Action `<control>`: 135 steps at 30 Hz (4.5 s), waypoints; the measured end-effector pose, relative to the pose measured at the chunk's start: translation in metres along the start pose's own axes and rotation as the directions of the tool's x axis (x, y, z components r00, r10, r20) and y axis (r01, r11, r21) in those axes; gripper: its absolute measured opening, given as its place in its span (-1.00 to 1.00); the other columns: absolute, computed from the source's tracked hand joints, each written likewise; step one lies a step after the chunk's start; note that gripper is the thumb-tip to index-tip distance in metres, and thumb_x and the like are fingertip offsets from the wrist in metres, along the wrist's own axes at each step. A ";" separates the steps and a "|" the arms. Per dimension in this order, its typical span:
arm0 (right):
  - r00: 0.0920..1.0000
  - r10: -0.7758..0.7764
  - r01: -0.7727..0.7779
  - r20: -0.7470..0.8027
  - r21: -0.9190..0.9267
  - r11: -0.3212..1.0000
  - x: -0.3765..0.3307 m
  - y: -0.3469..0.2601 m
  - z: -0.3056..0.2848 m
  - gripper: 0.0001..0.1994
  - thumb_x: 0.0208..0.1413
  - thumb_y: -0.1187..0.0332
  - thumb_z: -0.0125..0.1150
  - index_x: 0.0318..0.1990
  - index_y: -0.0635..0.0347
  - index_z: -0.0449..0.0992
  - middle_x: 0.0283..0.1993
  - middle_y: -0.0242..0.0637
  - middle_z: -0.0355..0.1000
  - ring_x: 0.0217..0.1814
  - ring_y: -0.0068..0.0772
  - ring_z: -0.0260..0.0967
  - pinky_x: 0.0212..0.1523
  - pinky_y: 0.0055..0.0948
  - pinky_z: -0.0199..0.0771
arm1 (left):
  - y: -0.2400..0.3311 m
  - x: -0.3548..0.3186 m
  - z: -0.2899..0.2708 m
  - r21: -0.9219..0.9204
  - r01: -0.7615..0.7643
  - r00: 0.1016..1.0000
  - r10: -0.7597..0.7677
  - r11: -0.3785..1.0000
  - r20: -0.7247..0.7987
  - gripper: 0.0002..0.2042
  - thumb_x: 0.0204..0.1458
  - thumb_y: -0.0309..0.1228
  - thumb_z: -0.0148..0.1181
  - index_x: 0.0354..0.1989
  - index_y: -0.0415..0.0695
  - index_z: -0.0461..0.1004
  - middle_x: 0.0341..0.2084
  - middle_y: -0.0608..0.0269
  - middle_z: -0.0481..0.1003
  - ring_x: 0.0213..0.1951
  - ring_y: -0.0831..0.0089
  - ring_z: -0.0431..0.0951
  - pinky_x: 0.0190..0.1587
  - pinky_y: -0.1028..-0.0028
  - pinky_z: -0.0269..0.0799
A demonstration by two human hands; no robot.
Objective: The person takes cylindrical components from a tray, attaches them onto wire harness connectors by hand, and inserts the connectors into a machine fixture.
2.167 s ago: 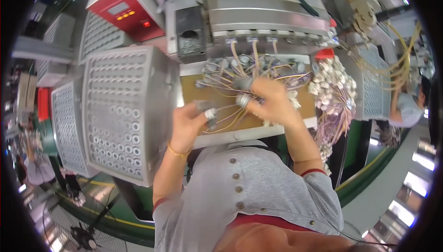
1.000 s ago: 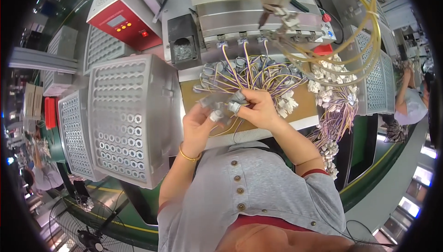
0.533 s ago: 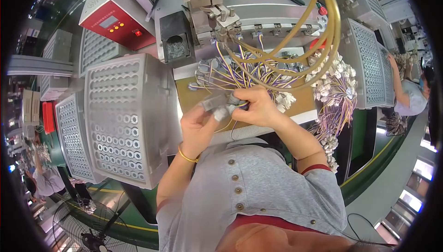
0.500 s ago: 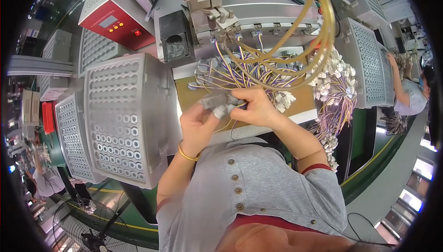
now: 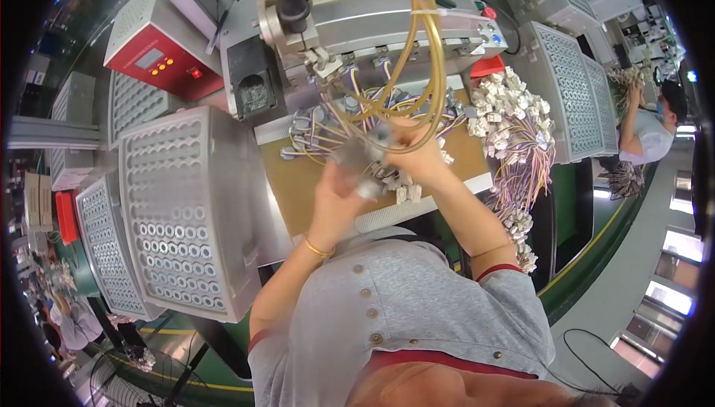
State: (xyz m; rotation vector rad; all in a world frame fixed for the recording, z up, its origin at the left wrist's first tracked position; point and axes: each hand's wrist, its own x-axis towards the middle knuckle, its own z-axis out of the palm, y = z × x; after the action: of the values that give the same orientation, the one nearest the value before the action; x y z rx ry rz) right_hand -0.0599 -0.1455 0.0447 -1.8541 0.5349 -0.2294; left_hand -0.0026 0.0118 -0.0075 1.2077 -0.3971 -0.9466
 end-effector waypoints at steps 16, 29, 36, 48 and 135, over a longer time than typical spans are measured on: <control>0.839 0.197 0.195 -0.508 0.618 0.762 0.058 0.060 -0.033 -0.90 -0.09 0.46 0.00 -0.52 0.31 0.33 -0.63 -0.30 0.31 -0.68 -0.48 0.32 -0.69 -0.59 0.29 | -0.048 -0.003 -0.020 0.862 -0.404 0.881 0.383 0.306 0.277 -0.82 -0.22 -0.46 0.17 -0.40 -0.24 0.44 -0.63 0.15 0.41 -0.57 0.28 0.43 -0.49 0.39 0.34; 0.826 0.217 0.147 -0.520 0.571 0.808 0.072 0.034 -0.032 -0.80 -0.08 0.43 -0.03 -0.50 0.47 0.34 -0.54 -0.17 0.35 -0.58 -0.26 0.42 -0.58 -0.47 0.44 | 0.049 -0.026 -0.059 0.831 -0.153 0.974 0.224 0.534 0.035 -0.84 -0.23 -0.56 0.11 -0.40 -0.23 0.47 -0.69 0.08 0.37 -0.69 0.28 0.37 -0.59 0.42 0.27; 0.827 0.198 0.193 -0.526 0.596 0.779 0.073 0.032 -0.033 -0.80 -0.08 0.44 0.00 -0.59 0.45 0.30 -0.54 -0.07 0.39 -0.60 -0.24 0.43 -0.62 -0.50 0.44 | 0.054 -0.033 -0.050 0.844 -0.129 0.939 0.337 0.520 -0.064 -0.83 -0.23 -0.61 0.13 -0.37 -0.31 0.46 -0.72 0.19 0.36 -0.66 0.61 0.32 -0.57 0.61 0.25; 0.967 -0.246 0.250 0.067 -0.066 0.966 -0.010 0.011 0.024 -0.89 -0.15 0.48 0.09 -0.42 0.30 0.45 -0.66 -0.29 0.31 -0.59 -0.65 0.21 -0.55 -0.58 0.23 | 0.063 -0.038 -0.039 0.868 -0.463 0.719 0.649 0.179 0.250 -0.86 -0.40 -0.65 0.16 -0.56 -0.27 0.41 -0.65 0.13 0.30 -0.62 0.29 0.33 -0.58 0.48 0.26; 0.700 0.415 0.155 -0.581 0.691 0.705 0.067 0.070 -0.051 -0.90 -0.07 0.44 -0.02 -0.51 0.29 0.33 -0.60 -0.34 0.29 -0.69 -0.55 0.26 -0.71 -0.57 0.26 | 0.013 -0.018 -0.045 0.879 -0.234 0.969 0.174 0.417 0.175 -0.99 -0.28 -0.59 0.05 -0.61 -0.24 0.38 -0.69 0.09 0.35 -0.59 0.17 0.39 -0.53 0.32 0.30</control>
State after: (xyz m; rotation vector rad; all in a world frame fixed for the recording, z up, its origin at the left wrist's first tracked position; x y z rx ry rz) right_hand -0.0389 -0.2381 -0.0096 -0.8868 0.9594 -0.9450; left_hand 0.0241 0.0539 -0.0070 2.0508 -1.1893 -0.5020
